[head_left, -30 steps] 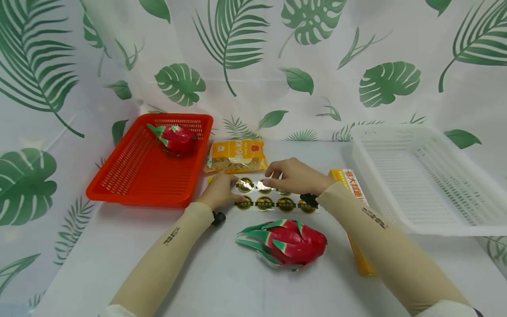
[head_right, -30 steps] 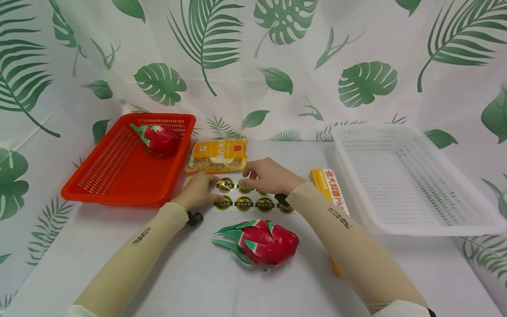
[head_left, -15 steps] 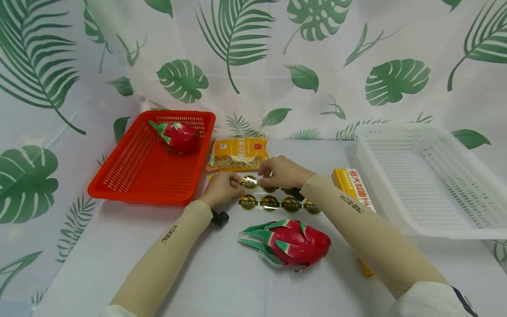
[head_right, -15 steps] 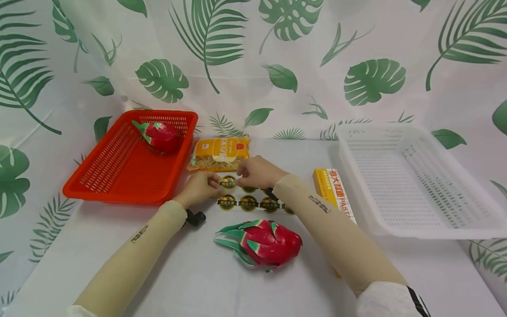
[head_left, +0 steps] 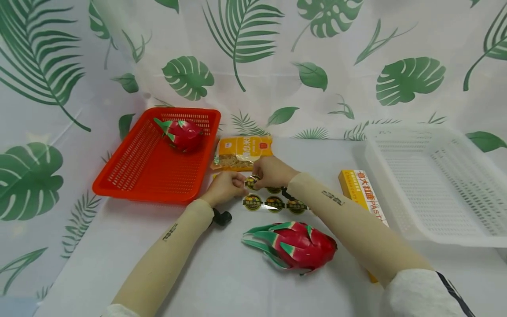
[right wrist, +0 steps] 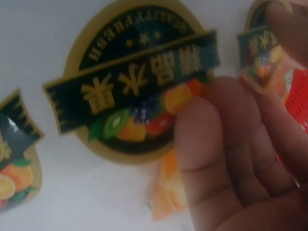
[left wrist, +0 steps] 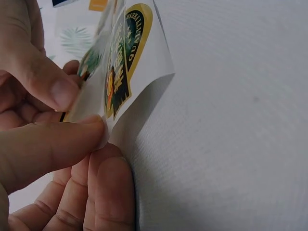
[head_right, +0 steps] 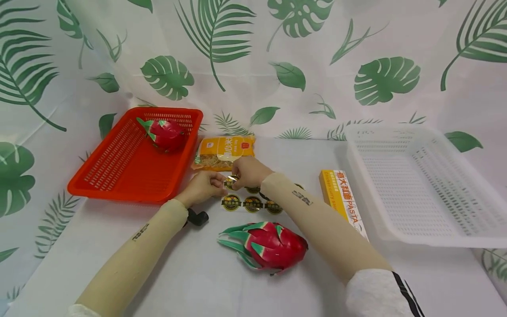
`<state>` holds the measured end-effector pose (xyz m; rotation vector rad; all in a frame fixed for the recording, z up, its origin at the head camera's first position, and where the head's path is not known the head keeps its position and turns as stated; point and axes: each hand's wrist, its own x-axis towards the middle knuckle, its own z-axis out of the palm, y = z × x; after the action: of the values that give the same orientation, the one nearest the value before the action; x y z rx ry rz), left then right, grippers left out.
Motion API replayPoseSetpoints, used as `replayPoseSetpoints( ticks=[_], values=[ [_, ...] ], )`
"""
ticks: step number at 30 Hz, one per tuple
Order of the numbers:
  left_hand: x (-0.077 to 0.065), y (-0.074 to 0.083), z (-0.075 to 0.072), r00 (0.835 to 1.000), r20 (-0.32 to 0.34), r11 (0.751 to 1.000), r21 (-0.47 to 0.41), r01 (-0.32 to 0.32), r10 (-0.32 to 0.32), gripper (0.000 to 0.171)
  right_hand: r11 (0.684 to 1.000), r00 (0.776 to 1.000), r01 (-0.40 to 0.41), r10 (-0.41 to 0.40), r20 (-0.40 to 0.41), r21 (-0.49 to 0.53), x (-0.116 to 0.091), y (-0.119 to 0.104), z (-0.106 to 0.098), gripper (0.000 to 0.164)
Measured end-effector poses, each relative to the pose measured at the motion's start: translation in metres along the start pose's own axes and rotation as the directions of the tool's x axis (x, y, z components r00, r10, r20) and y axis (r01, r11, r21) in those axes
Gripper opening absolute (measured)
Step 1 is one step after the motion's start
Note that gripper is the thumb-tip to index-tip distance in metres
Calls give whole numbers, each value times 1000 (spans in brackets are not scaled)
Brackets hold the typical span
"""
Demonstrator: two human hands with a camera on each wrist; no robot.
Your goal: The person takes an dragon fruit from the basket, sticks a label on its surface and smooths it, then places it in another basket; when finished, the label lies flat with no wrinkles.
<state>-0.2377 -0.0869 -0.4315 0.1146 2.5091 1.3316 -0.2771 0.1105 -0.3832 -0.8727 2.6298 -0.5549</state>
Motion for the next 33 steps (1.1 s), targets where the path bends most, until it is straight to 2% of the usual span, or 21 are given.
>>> replayPoseSetpoints(
  ticks=[10,16,25,33],
  values=[
    [-3,4,4,1000,4,1000,-19,-8,8,33,999,998,-25,27,-58,26,3,2,7,17],
    [-4,3,4,1000,2,1000,-25,-2,2,34,999,997,-8,12,-73,46,1,6,8,7],
    [-5,5,3,1000,-20,1000,-23,1,-1,30,998,996,24,-18,-91,65,-3,4,5,6],
    [-5,4,4,999,-43,1000,16,1,0,28,996,992,60,-53,-115,61,-9,2,2,5]
  ],
)
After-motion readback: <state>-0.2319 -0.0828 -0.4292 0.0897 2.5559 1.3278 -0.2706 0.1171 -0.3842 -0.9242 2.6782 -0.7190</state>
